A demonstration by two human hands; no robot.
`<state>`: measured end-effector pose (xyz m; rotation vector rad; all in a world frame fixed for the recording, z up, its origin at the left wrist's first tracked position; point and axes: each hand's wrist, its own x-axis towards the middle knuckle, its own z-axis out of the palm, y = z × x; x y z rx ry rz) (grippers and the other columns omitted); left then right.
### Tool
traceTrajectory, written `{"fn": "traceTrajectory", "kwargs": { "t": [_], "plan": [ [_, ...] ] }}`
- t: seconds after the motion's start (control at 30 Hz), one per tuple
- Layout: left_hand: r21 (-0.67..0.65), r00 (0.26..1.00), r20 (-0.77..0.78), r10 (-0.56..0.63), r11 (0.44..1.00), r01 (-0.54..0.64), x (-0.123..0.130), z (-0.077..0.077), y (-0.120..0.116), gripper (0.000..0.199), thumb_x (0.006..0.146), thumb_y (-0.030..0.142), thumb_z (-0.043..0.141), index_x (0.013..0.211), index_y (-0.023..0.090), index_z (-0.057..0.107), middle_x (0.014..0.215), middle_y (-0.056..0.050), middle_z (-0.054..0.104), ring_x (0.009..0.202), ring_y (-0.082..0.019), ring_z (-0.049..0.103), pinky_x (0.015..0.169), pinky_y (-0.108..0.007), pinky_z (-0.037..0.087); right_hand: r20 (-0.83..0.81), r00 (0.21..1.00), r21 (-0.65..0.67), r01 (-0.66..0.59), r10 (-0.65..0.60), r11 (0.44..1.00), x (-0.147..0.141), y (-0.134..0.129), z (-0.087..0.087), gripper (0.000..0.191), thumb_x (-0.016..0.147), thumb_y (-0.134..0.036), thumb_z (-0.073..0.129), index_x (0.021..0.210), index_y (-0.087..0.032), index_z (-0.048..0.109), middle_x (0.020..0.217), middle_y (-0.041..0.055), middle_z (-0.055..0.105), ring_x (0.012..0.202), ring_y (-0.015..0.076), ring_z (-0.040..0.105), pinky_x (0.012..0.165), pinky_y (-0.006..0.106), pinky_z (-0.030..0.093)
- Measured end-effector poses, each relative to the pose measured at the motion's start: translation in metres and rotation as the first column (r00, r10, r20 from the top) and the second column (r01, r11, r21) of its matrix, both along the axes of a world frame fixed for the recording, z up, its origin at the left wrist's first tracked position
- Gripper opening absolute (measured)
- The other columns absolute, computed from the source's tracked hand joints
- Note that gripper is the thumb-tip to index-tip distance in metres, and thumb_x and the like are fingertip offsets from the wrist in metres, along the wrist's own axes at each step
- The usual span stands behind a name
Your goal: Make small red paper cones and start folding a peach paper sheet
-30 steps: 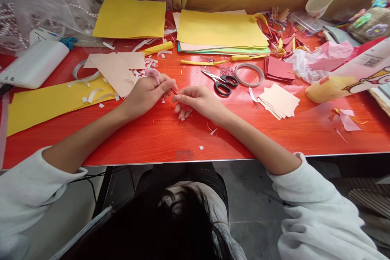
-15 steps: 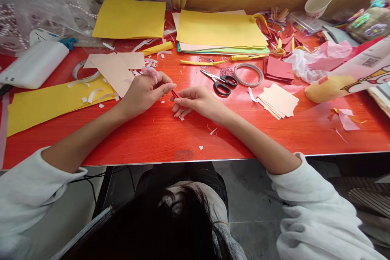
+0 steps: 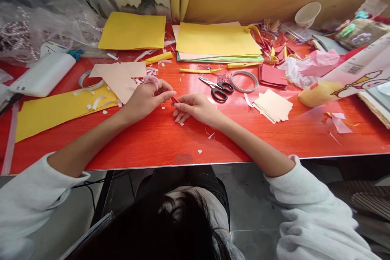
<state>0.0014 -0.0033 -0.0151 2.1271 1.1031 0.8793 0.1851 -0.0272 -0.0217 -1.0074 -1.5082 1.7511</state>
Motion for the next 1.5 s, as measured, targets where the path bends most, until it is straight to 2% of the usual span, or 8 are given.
{"fn": "traceTrajectory", "kwargs": {
  "t": [0.23,0.47,0.6,0.73,0.87,1.03,1.27,1.5],
  "plan": [
    [0.006,0.999,0.052,-0.014,1.000,0.014,-0.003,0.000,0.000,0.015,0.086,0.029,0.057,0.079,0.016,0.061,0.072,0.000,0.061,0.065,-0.012,0.055,0.069,-0.027,0.044,-0.041,0.999,-0.070,-0.001,-0.001,0.998,0.003,-0.001,0.005,0.036,0.084,-0.045,0.063,0.091,-0.010,0.064,0.086,0.0116,0.073,0.074,0.0172,0.072,0.067,0.027,0.060],
    [0.180,0.997,-0.080,-0.001,0.984,0.015,0.000,0.001,-0.005,0.017,0.088,0.026,0.054,0.079,0.014,0.063,0.081,-0.004,0.067,0.076,-0.015,0.057,0.079,-0.029,0.043,0.011,0.999,-0.074,-0.029,0.030,0.997,0.002,0.002,0.003,0.013,0.083,-0.020,0.066,0.090,-0.008,0.064,0.077,0.0087,0.073,0.065,0.0153,0.072,0.061,0.024,0.058],
    [0.077,0.998,-0.040,-0.044,0.996,0.047,0.000,0.001,-0.004,0.021,0.088,0.031,0.054,0.088,0.015,0.067,0.086,-0.004,0.067,0.080,-0.014,0.058,0.079,-0.027,0.043,-0.026,1.000,-0.050,-0.012,0.010,0.999,0.002,0.003,0.001,0.007,0.085,-0.015,0.060,0.087,-0.008,0.062,0.068,0.0047,0.070,0.056,0.0137,0.069,0.053,0.022,0.056],
    [-0.096,0.994,0.092,-0.066,0.993,0.074,-0.003,0.000,-0.001,0.023,0.085,0.037,0.059,0.090,0.016,0.069,0.080,-0.002,0.065,0.069,-0.011,0.055,0.069,-0.025,0.044,-0.100,0.994,-0.006,0.034,-0.035,0.999,0.003,0.004,0.000,0.010,0.084,-0.018,0.063,0.087,-0.009,0.062,0.066,0.0005,0.067,0.050,0.0097,0.065,0.046,0.017,0.051],
    [-0.191,0.983,0.183,-0.015,0.980,0.051,-0.004,-0.003,0.001,0.026,0.082,0.040,0.063,0.089,0.015,0.069,0.070,0.000,0.061,0.065,-0.011,0.054,0.064,-0.024,0.044,-0.194,0.981,-0.047,0.012,-0.021,0.999,0.004,0.005,-0.001,0.014,0.082,-0.020,0.066,0.091,-0.009,0.063,0.069,0.0013,0.068,0.056,0.0102,0.068,0.051,0.017,0.054],
    [-0.269,0.942,0.335,-0.018,0.956,0.114,-0.002,-0.001,0.002,0.026,0.076,0.039,0.069,0.086,0.015,0.069,0.073,-0.001,0.065,0.063,-0.010,0.057,0.064,-0.024,0.046,-0.291,0.956,-0.147,-0.016,-0.028,0.989,0.008,0.007,-0.005,0.012,0.082,-0.018,0.066,0.091,-0.009,0.064,0.072,0.0030,0.069,0.058,0.0093,0.068,0.057,0.016,0.056],
    [-0.223,0.926,0.377,0.011,0.972,0.080,-0.003,0.004,0.000,0.020,0.075,0.035,0.072,0.076,0.015,0.069,0.067,-0.001,0.066,0.059,-0.010,0.056,0.063,-0.025,0.047,-0.372,0.928,-0.219,-0.086,-0.002,0.972,0.011,0.007,-0.002,0.015,0.083,-0.022,0.067,0.092,-0.010,0.066,0.078,0.0051,0.073,0.062,0.0092,0.069,0.060,0.016,0.057],
    [-0.236,0.957,0.286,-0.039,0.966,0.109,-0.001,0.000,-0.001,0.023,0.078,0.039,0.067,0.077,0.016,0.068,0.068,-0.001,0.062,0.065,-0.012,0.056,0.066,-0.026,0.046,-0.201,0.979,-0.203,-0.081,0.040,0.976,0.007,0.003,0.001,0.024,0.078,-0.029,0.073,0.086,-0.007,0.066,0.067,0.0049,0.071,0.053,0.0114,0.068,0.051,0.017,0.054]
  ]
}}
